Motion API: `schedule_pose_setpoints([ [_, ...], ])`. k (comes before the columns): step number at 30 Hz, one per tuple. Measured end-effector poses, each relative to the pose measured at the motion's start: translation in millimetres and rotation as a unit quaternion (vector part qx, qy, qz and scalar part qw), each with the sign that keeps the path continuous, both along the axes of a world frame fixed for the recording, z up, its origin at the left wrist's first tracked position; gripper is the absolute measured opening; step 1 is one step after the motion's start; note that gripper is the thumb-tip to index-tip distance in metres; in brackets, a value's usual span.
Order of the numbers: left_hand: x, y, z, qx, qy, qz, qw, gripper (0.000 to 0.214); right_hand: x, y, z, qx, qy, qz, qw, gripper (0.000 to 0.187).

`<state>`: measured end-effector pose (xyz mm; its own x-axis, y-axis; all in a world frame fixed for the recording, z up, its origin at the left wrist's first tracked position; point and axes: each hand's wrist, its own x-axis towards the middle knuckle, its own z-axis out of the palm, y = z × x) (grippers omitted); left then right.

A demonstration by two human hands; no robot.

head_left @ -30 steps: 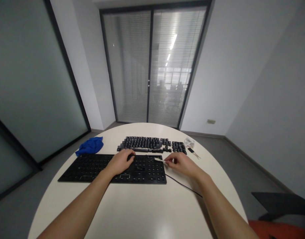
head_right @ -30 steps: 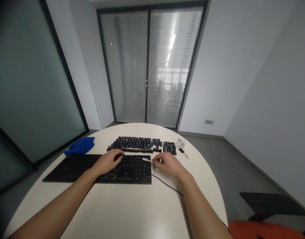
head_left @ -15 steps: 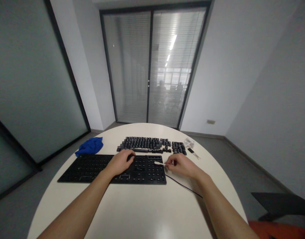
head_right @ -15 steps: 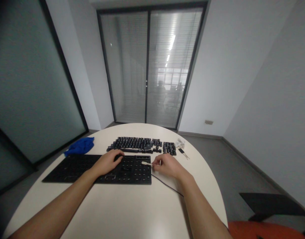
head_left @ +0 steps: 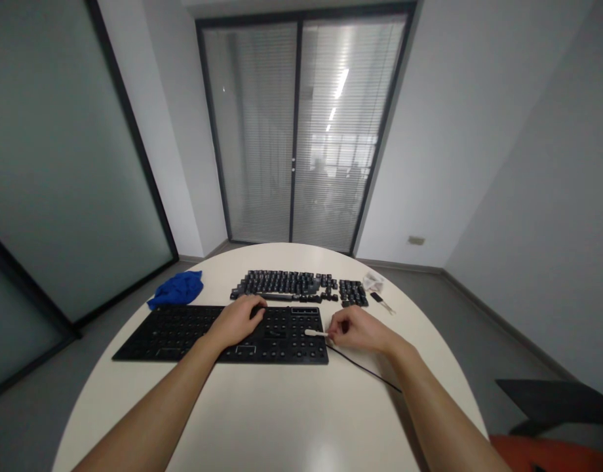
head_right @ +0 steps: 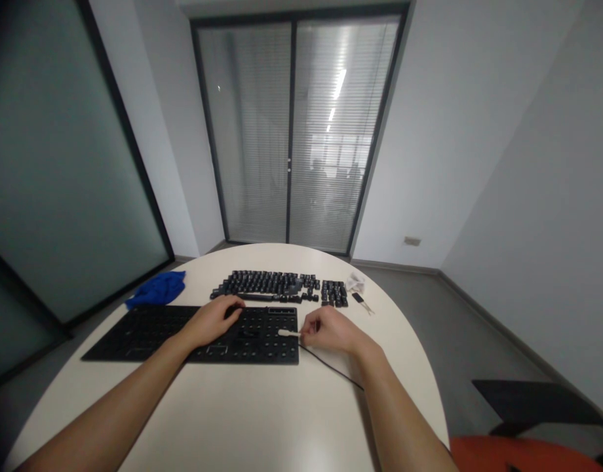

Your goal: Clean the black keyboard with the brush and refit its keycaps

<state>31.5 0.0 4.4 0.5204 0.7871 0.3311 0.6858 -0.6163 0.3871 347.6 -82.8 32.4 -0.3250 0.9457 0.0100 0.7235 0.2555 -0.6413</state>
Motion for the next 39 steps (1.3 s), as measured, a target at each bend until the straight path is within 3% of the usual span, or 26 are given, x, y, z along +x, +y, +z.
schedule_pose_setpoints([
  [21, -2, 2, -2.4, 0.002, -0.003, -0.001, 1.0, 0.021, -2, -9, 9.3, -0.116, 0.063, 0.033, 0.991, 0.016],
  [29, 0, 1, -0.1, -0.001, -0.005, 0.002, 1.0, 0.021, -5, -10, 13.4, -0.149, 0.08, 0.056, 0.984, 0.039],
  [39, 0, -1, 1.3, -0.007, -0.009, 0.001, 1.0, 0.022, -6, -13, 16.7, -0.192, 0.083, 0.037, 0.977, 0.033],
])
